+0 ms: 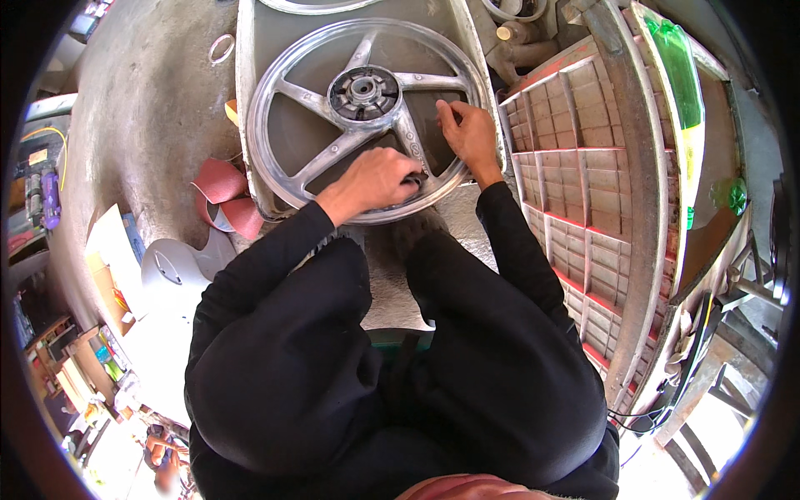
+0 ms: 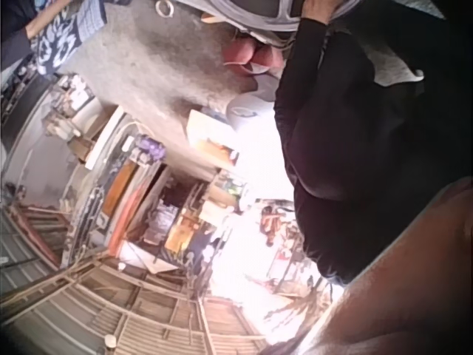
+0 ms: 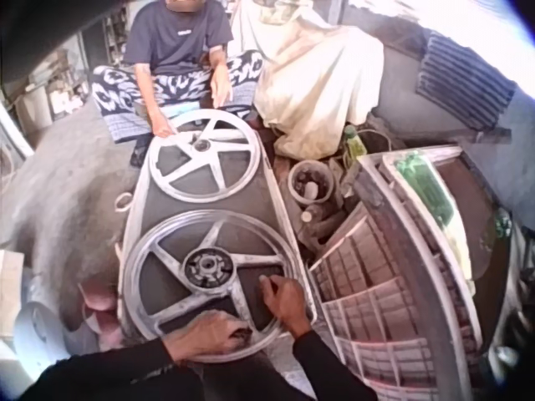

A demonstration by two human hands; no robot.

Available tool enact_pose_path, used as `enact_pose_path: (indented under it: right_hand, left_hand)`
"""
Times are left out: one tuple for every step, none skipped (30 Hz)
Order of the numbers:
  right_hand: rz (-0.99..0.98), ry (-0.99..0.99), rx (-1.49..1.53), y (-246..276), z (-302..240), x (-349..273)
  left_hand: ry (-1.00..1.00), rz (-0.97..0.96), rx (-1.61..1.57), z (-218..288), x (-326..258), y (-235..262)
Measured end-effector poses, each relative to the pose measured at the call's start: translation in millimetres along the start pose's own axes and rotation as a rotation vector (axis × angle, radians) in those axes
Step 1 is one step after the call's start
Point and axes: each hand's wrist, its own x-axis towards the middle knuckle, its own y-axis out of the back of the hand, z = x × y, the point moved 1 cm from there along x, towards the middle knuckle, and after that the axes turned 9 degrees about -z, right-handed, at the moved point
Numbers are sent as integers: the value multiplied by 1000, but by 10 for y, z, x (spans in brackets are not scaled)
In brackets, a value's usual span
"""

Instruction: The person sands the surface of a motorcycle wheel rim by hand using a small piece of sandpaper while sitting on the floor. They move the sandpaper along the rim and between the spokes, occasionally dipping it in a water container and rinsing the area to remove debris.

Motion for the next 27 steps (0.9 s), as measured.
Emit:
enact_pose_path:
  right_hand:
    - [-2, -4, -6, -6, -15, 5]
    - [-4, -8, -13, -18, -34, 11]
    - [-8, -13, -22, -24, -27, 0]
    - [-5, -4, -21, -23, -19, -8]
    - [-1, 6, -20, -22, -11, -12]
    - [4, 17, -20, -16, -4, -6]
    - [-1, 9, -16, -13, 5, -9]
    - [-5, 2, -12, -10, 16, -11]
    - [-12, -4, -4, -17, 14, -5]
    - [-6, 3, -10, -12, 17, -4]
    - [-1, 11, -15, -3, 24, -6]
    - [5, 17, -18, -5, -2, -11]
    - [4, 18, -13, -11, -29, -8]
    - [2, 19, -8, -21, -58, 0]
    - [3, 16, -11, -11, -44, -6]
    - [1, 5, -8, -5, -33, -14]
    - [-2, -5, -4, -1, -24, -19]
    - [-3, -12, 3, -9, -12, -13]
    - [-4, -6, -2, -7, 1, -15]
    - [-4, 0, -8, 3, 18, -23]
    - [-9, 11, -12, 1, 1, -20]
    - [-13, 7, -12, -14, -21, -14]
    - [-17, 4, -11, -35, -47, -8]
    - [-16, -6, -18, -28, -33, -11]
    - [-15, -5, -30, -13, -18, -17]
    - [-14, -5, -42, 2, -2, -24]
    - [-14, 0, -47, 0, -11, -17]
  left_hand:
    - [-15, -1, -21, -41, 10, 40]
    - [-31, -2, -42, -61, 12, 63]
    - [-31, 21, -19, -40, 10, 51]
    - [-24, 68, -29, -21, -15, 8]
    - [-18, 115, -39, 2, -48, -54]
    - [-13, 164, -47, 14, -57, -78]
    - [-27, 112, -40, -3, -61, -83]
    - [-41, 61, -34, -36, -76, -74]
    - [-50, 9, -25, -66, -90, -56]
    - [-59, 14, -7, -94, -78, -37]
    - [-69, 18, 12, -132, -47, -10]
    - [-77, 20, 32, -189, -30, 18]
    - [-67, 96, 51, -259, -2, 53]
    - [-61, 107, 52, -279, -29, 41]
    - [-61, 120, 47, -250, -29, 30]
    - [-61, 133, 42, -220, -35, 17]
    - [-110, -9, 26, -180, -40, -15]
    - [-120, -28, 39, -162, -20, 18]
    - [-130, -47, 53, -152, 10, 56]
    - [-140, -66, 67, -158, 39, 83]
    - [-126, 41, 67, -223, 42, 108]
    - [-118, 83, 76, -259, 22, 101]
    - [-111, 124, 85, -289, -1, 89]
    - [-114, 165, 90, -283, 18, 92]
    - [-109, -10, 87, -240, 3, 41]
    - [-145, -25, 92, -220, 19, 27]
    - [-175, -41, 102, -204, 16, 39]
